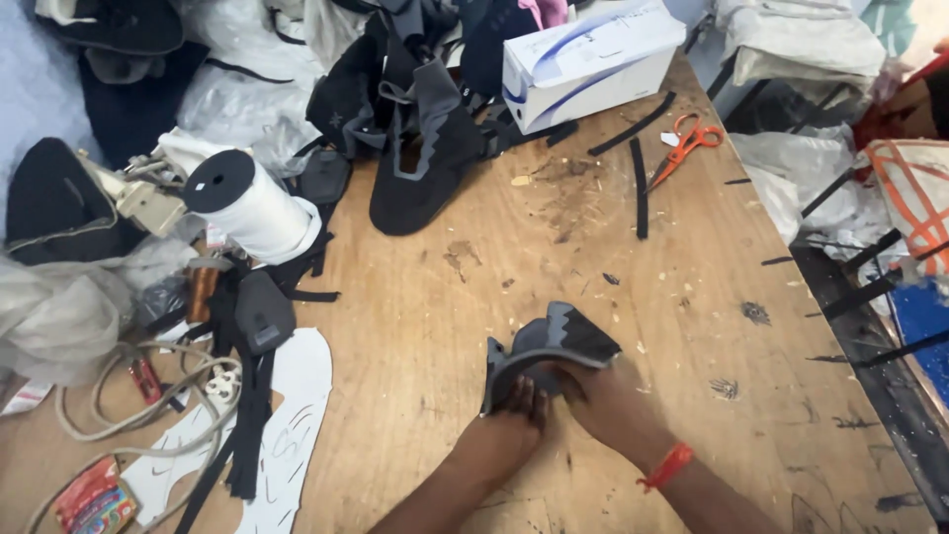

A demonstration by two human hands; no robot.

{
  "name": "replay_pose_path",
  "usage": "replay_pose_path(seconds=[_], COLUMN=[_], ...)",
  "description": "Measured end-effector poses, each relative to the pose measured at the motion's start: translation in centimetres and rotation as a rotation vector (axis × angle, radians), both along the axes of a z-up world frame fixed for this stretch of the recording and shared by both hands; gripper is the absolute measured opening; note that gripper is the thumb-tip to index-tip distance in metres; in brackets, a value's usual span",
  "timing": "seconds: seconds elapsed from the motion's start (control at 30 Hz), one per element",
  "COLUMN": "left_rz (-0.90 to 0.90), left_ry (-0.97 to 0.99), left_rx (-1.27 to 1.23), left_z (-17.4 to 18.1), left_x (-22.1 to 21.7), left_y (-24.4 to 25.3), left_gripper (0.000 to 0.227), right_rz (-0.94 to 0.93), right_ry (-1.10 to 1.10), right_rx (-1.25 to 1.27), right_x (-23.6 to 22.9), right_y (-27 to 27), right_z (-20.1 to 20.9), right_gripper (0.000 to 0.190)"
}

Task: The person handles a black fabric shoe upper on a wooden workbench, flexing it and working it inside out and back with both hands, then sets it aside and picks up another upper to repeat the same handling. Scissors, thread spools, and paper patterns lie on the bench around the work.

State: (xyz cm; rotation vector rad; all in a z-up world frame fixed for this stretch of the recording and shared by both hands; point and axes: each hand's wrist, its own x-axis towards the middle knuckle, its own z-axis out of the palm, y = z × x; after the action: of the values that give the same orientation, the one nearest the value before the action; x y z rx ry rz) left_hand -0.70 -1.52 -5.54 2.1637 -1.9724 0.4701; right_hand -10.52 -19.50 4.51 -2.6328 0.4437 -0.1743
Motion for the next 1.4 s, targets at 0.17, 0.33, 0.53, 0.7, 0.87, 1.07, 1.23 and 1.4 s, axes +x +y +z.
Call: replay_pose_path(seconds=[0.17,0.33,0.53,0.7,0.87,1.07,1.23,1.4], left_rz=[-0.11,-0.001,0.289,0.486,0.402,0.408,0.523,0.169], left_ry=[0.545,0.731,0.569,0.762,0.623,0.52,0.444,0.031], left_rx=[0.718,0.299,0.185,0.25,-0.038,0.12,0.215,-0.375], left_z=[13.3,10.8,5.0,4.5,-1.4,-1.5,-1.2,-4.5], left_x=[-2.6,0.8,6.7,6.1,6.1,4.9,5.1,6.9], left_y=[-1.2,-4.2,-0.3,0.4,0.8,-0.9,-1.3,3.7], left_gripper=[0.033,0.026,0.029,0.029,0.04,0.04,0.042,0.054], right_rz=[0.165,0.202,-0.003,-0.008,0.007,0.083,0.098,-0.089], right_ry=[-0.473,-0.462,0.099,0.034,0.044,0.132,0.123,0.697], right_rx=[0.154,-0.224,0.144,0.266,0.16,0.038,0.192,0.088], right_x=[2.3,3.2,4.3,5.3,4.9,4.5,6.7,10.3], right_y=[3.8,4.7,3.8,1.7,0.5,0.5,-0.7,-6.0], right_z=[1.2,-5.1,-3.4,-4.8,-9.5,-14.2,-18.8,-34.8], right_gripper=[0.044,0.055,0.037,0.027,0.028,0.024,0.045,0.054])
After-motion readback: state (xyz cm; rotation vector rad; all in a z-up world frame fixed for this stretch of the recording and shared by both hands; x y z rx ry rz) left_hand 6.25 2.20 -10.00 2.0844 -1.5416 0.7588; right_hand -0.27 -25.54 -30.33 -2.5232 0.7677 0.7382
